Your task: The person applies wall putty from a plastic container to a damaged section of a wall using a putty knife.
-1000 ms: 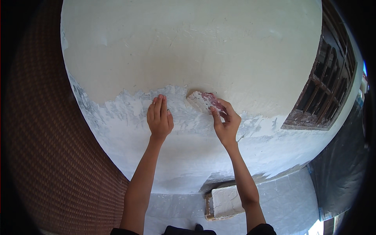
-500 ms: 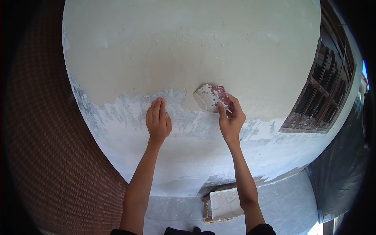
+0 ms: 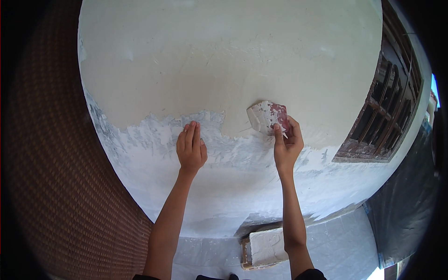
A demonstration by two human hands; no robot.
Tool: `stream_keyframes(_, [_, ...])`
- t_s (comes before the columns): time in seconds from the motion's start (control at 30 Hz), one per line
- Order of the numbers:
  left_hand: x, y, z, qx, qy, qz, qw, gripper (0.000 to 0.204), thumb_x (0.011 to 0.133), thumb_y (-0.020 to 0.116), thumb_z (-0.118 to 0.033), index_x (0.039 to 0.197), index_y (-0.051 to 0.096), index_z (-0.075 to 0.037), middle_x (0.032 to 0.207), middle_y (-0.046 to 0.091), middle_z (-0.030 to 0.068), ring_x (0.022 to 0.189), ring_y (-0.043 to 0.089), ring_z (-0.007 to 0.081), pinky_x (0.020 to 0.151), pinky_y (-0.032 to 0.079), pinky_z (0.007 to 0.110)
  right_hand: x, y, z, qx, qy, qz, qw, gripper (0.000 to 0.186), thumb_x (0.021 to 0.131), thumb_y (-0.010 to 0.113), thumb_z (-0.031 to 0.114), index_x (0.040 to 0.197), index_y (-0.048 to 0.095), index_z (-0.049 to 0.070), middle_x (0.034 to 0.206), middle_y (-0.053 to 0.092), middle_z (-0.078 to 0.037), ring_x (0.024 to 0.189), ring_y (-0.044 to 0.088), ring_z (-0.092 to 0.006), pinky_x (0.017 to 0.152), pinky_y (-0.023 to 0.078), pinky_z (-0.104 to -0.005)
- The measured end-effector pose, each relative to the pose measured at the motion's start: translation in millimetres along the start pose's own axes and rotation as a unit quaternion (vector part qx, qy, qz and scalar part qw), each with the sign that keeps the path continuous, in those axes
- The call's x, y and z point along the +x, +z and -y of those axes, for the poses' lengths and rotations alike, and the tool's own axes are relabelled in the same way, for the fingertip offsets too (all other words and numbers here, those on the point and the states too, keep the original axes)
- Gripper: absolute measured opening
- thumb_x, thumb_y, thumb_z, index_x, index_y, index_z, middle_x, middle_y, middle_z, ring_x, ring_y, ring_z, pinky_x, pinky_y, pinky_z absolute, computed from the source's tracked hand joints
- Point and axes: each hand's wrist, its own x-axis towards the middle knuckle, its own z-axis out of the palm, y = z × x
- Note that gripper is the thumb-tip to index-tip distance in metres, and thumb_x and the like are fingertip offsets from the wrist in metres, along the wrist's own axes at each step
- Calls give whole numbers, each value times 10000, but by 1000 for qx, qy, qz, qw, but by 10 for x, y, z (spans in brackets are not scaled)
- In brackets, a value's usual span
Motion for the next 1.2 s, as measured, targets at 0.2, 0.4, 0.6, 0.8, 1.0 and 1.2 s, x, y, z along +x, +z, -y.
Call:
stream_keyframes(0.2, [0,-28,21,-4,2,14,1000,428,876,430,-80,1277,505,51,1369,456,142,1224,453,317,986,382,427,-218,143,-2,57,27,68,996,271,896,623,76,1143,555,-14,1055,638,-127,984,616,-158,801,525,-274])
stream_keyframes(0.4, [0,1,9,3,-1,-1,1000,427,853,451,-75,1256,537,37,1347,487,130,1192,483,309,954,413,410,-324,223,-199,23,23,71,997,253,892,619,65,1134,577,2,1048,648,-131,999,625,-176,814,540,-307])
stream_keyframes(0.6, [19,-19,8,7,2,-1,1000,429,851,454,-73,1257,532,41,1349,481,133,1181,487,313,943,419,410,-73,-42,-102,24,15,26,999,256,899,613,58,1136,548,-15,1053,633,-138,973,621,-176,830,521,-306])
stream_keyframes(0.8, [10,-11,4,11,5,0,1000,423,851,451,-71,1250,535,44,1347,481,137,1177,490,313,940,420,412,-173,6,-20,28,11,65,997,251,888,624,51,1126,562,1,1054,641,-126,976,623,-176,829,531,-310])
stream_keyframes(1.0, [9,-6,9,4,5,-8,1000,420,853,448,-71,1247,537,45,1348,480,139,1173,492,318,937,421,413,-180,162,-60,-19,-20,69,997,231,888,623,60,1109,579,9,980,664,-122,915,645,-171,801,547,-314])
stream_keyframes(1.2, [-14,-6,10,-10,7,14,1000,428,891,416,-79,1287,481,69,1373,441,162,1233,439,338,995,367,447,-125,72,9,10,-21,35,999,225,886,624,51,1103,583,12,998,657,-123,932,637,-168,781,553,-304])
